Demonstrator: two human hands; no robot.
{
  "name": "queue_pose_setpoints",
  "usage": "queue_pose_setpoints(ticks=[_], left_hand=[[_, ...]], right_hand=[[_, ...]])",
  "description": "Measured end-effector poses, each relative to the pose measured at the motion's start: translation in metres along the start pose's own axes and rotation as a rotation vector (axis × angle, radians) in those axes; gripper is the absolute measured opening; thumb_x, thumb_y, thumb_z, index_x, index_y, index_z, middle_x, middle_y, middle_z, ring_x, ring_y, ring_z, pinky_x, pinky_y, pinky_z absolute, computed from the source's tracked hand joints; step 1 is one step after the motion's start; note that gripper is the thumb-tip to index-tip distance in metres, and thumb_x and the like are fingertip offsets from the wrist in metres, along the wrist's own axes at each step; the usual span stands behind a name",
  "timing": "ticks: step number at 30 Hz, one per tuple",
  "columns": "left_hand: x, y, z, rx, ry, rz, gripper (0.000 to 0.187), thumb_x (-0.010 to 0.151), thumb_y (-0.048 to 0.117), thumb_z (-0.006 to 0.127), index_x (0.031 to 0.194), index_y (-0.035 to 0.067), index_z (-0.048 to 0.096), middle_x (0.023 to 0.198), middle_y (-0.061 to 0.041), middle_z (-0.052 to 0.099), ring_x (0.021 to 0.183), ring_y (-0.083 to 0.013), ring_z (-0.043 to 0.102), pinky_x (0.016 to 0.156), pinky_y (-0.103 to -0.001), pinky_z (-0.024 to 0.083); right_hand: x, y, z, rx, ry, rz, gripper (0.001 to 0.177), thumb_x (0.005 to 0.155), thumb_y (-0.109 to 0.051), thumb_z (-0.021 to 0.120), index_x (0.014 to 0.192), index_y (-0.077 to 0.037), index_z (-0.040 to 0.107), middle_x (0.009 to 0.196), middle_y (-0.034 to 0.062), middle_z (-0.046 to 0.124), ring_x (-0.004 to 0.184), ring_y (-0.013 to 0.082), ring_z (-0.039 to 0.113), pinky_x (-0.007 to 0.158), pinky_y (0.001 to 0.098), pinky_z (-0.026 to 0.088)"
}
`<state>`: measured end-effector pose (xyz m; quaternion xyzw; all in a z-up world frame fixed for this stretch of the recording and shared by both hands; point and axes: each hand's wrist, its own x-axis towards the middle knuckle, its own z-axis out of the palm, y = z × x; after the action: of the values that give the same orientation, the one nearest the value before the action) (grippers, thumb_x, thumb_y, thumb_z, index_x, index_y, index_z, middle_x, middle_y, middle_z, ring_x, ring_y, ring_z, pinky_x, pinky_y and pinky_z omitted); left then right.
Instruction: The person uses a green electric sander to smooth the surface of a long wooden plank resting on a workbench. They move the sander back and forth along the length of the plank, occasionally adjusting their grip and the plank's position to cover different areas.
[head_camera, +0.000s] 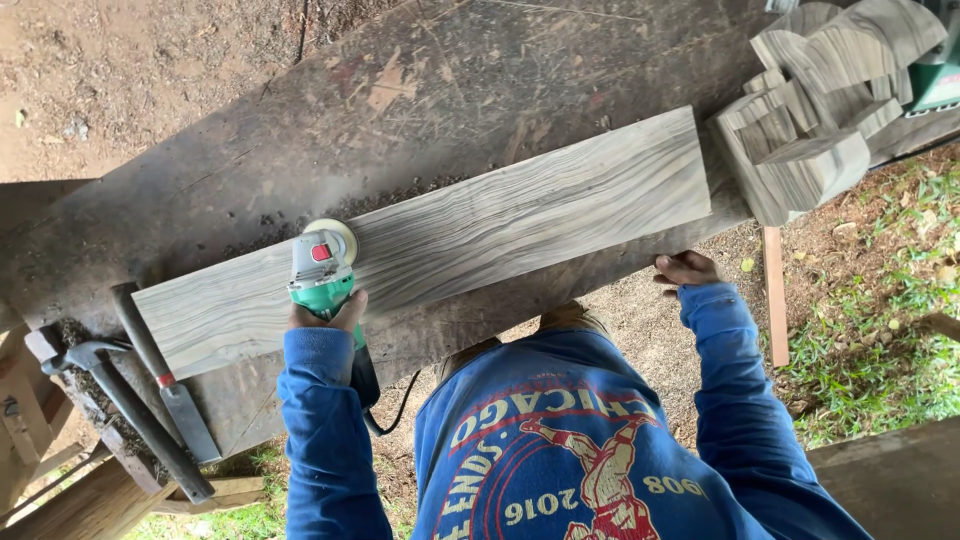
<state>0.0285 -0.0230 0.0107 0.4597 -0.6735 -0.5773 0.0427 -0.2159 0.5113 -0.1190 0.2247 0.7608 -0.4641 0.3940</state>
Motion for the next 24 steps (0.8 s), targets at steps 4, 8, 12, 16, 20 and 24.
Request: queue_pose_setpoints(ticks=[4,8,12,16,20,24], left_hand=[[-0.004,0.003,0.018,0.018,-0.005,0.05,0.05,0.081,0.014,0.085,0.123,0.003,0.061,0.107,-0.009,0.075,0.091,-0.0182,0.073,0.079,-0.032,0.06],[-0.009,0.009,0.033,0.065,-0.029,0.059,0.051,0.081,0.015,0.085,0.125,0.004,0.06,0.108,-0.009,0.075,0.093,-0.0188,0.074,0.082,-0.033,0.062],[-0.011,0.009,0.051,-0.025,-0.076,0.06,0.054,0.078,0.014,0.085,0.125,0.004,0.059,0.107,-0.009,0.074,0.091,-0.02,0.073,0.078,-0.034,0.063],[-0.014,0.005,0.067,-0.071,-0.098,0.122,0.055,0.081,0.013,0.085,0.127,0.003,0.058,0.109,-0.009,0.075,0.095,-0.0199,0.073,0.082,-0.034,0.062],[-0.021,0.014,0.085,-0.153,-0.138,0.079,0.063,0.078,0.013,0.087,0.131,0.004,0.054,0.112,-0.009,0.073,0.101,-0.0204,0.072,0.088,-0.035,0.063],[-0.025,0.023,0.098,-0.151,-0.1,0.043,0.067,0.077,0.011,0.089,0.132,0.001,0.053,0.115,-0.012,0.073,0.104,-0.0226,0.072,0.091,-0.035,0.062]], right_hand=[[0.016,0.015,-0.004,-0.01,-0.012,-0.003,0.051,0.087,-0.035,0.078,0.126,-0.005,0.067,0.121,0.012,0.073,0.106,0.0275,0.07,0.085,0.0481,0.058],[0.033,0.029,-0.004,0.011,-0.016,0.016,0.052,0.085,-0.033,0.081,0.125,-0.005,0.066,0.116,0.0132,0.073,0.105,0.0281,0.071,0.083,0.0493,0.058],[0.052,0.053,-0.012,0.043,-0.056,0.0,0.048,0.086,-0.031,0.081,0.123,-0.005,0.066,0.115,0.011,0.074,0.105,0.0275,0.071,0.081,0.0483,0.057],[0.047,0.051,-0.011,0.068,-0.081,-0.055,0.041,0.088,-0.026,0.079,0.12,-0.005,0.067,0.114,0.0083,0.075,0.106,0.0272,0.071,0.08,0.0467,0.055],[0.065,0.061,-0.015,0.06,-0.079,-0.041,0.031,0.09,-0.019,0.078,0.117,-0.006,0.069,0.114,0.0123,0.073,0.107,0.0292,0.07,0.083,0.0486,0.056],[0.04,0.042,-0.014,0.079,-0.139,-0.078,0.033,0.093,-0.019,0.076,0.121,-0.002,0.067,0.117,0.0121,0.073,0.11,0.0291,0.069,0.087,0.0485,0.056]])
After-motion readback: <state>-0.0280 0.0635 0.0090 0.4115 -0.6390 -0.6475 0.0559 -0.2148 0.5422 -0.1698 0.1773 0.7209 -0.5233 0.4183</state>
